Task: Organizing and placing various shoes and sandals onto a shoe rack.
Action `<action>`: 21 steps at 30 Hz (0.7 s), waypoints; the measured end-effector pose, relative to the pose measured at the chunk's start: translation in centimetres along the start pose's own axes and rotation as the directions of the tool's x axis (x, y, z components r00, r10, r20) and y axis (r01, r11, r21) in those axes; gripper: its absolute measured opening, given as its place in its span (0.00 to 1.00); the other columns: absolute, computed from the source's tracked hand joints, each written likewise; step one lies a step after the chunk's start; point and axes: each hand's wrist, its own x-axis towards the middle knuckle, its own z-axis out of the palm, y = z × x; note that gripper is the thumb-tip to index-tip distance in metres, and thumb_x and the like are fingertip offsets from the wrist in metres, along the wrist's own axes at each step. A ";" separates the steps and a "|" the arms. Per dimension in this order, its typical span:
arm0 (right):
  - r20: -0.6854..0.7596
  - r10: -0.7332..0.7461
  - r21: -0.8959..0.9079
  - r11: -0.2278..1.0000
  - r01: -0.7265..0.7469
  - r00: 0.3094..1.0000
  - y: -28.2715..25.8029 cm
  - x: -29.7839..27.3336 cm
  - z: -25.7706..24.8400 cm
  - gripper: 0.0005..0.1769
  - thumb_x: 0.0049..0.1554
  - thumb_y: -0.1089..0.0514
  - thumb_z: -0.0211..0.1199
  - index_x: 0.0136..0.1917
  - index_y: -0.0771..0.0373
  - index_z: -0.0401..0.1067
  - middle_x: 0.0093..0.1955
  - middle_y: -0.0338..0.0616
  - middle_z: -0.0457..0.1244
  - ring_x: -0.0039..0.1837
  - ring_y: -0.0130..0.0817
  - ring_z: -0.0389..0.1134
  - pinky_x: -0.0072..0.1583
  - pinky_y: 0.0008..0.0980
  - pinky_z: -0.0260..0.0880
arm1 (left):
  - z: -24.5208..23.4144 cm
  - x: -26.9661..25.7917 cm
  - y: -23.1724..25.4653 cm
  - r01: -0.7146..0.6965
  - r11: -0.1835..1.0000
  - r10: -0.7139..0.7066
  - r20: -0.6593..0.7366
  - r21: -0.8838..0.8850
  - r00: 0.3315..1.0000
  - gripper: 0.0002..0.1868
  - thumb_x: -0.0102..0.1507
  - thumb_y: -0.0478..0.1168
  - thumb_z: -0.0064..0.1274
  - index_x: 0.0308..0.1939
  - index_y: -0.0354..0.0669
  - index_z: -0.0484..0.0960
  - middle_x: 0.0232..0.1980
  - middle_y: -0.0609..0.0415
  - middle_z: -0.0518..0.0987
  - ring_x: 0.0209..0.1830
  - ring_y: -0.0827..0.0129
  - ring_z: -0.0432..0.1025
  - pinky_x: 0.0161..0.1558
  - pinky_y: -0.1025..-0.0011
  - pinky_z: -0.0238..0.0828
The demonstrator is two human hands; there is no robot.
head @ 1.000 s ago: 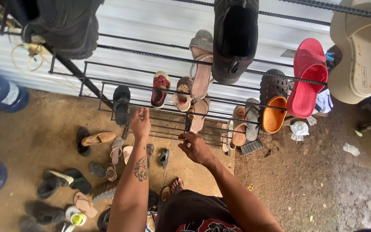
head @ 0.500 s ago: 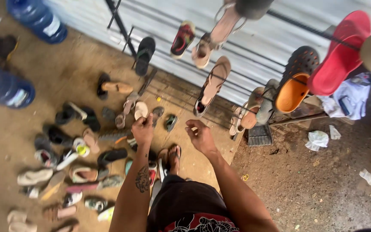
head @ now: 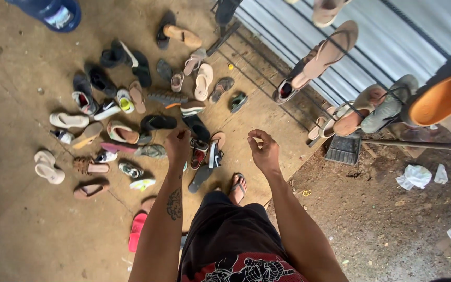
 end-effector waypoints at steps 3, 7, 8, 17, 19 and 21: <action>0.056 0.016 -0.040 0.999 -0.014 0.998 0.4 -0.4 1.5 0.17 0.59 0.59 0.67 0.62 0.61 0.74 0.58 0.44 0.72 0.59 0.34 0.74 0.54 0.34 0.76 | -0.3 -0.2 -2.4 0.009 1.000 -0.008 -0.004 0.029 1.000 0.08 0.63 0.39 0.60 0.42 0.39 0.86 0.36 0.48 0.86 0.35 0.61 0.82 0.38 0.64 0.77; 0.112 0.059 -0.103 0.994 -0.048 0.992 2.8 -0.8 4.8 0.24 0.59 0.59 0.67 0.68 0.60 0.69 0.61 0.44 0.71 0.63 0.35 0.73 0.55 0.35 0.77 | -0.9 -0.7 -6.5 0.052 0.990 -0.060 0.064 0.128 0.996 0.08 0.64 0.39 0.61 0.41 0.37 0.86 0.36 0.46 0.85 0.35 0.58 0.81 0.38 0.63 0.77; 0.131 0.077 -0.137 0.989 -0.059 0.988 3.6 -0.9 5.8 0.25 0.59 0.59 0.67 0.69 0.60 0.68 0.62 0.44 0.71 0.63 0.35 0.72 0.55 0.35 0.77 | -0.9 -1.0 -7.8 0.057 0.986 -0.069 0.077 0.154 0.995 0.08 0.65 0.40 0.60 0.41 0.37 0.86 0.36 0.46 0.85 0.35 0.57 0.81 0.37 0.63 0.77; 0.204 0.235 -0.301 0.939 -0.168 0.950 15.0 -1.8 18.8 0.28 0.58 0.57 0.67 0.71 0.58 0.66 0.63 0.47 0.70 0.64 0.38 0.72 0.57 0.39 0.78 | 1.2 -2.3 -23.6 0.109 0.984 -0.137 0.206 0.144 0.969 0.14 0.62 0.39 0.61 0.50 0.38 0.81 0.38 0.48 0.84 0.37 0.58 0.81 0.40 0.61 0.78; 0.218 0.269 -0.339 0.922 -0.186 0.938 19.6 -2.1 21.7 0.30 0.58 0.57 0.67 0.72 0.58 0.65 0.63 0.48 0.70 0.64 0.40 0.72 0.59 0.40 0.77 | 2.2 -2.8 -26.8 0.137 0.971 -0.183 0.244 0.194 0.952 0.20 0.60 0.39 0.63 0.54 0.37 0.79 0.37 0.47 0.82 0.37 0.56 0.79 0.40 0.58 0.76; 0.233 0.341 -0.367 0.898 -0.242 0.911 24.2 -2.3 24.2 0.35 0.57 0.55 0.70 0.74 0.59 0.61 0.64 0.53 0.69 0.63 0.43 0.72 0.60 0.41 0.75 | 3.6 -3.3 -30.3 0.167 0.944 -0.255 0.308 0.284 0.916 0.26 0.62 0.42 0.62 0.63 0.43 0.72 0.39 0.50 0.82 0.39 0.58 0.80 0.44 0.57 0.77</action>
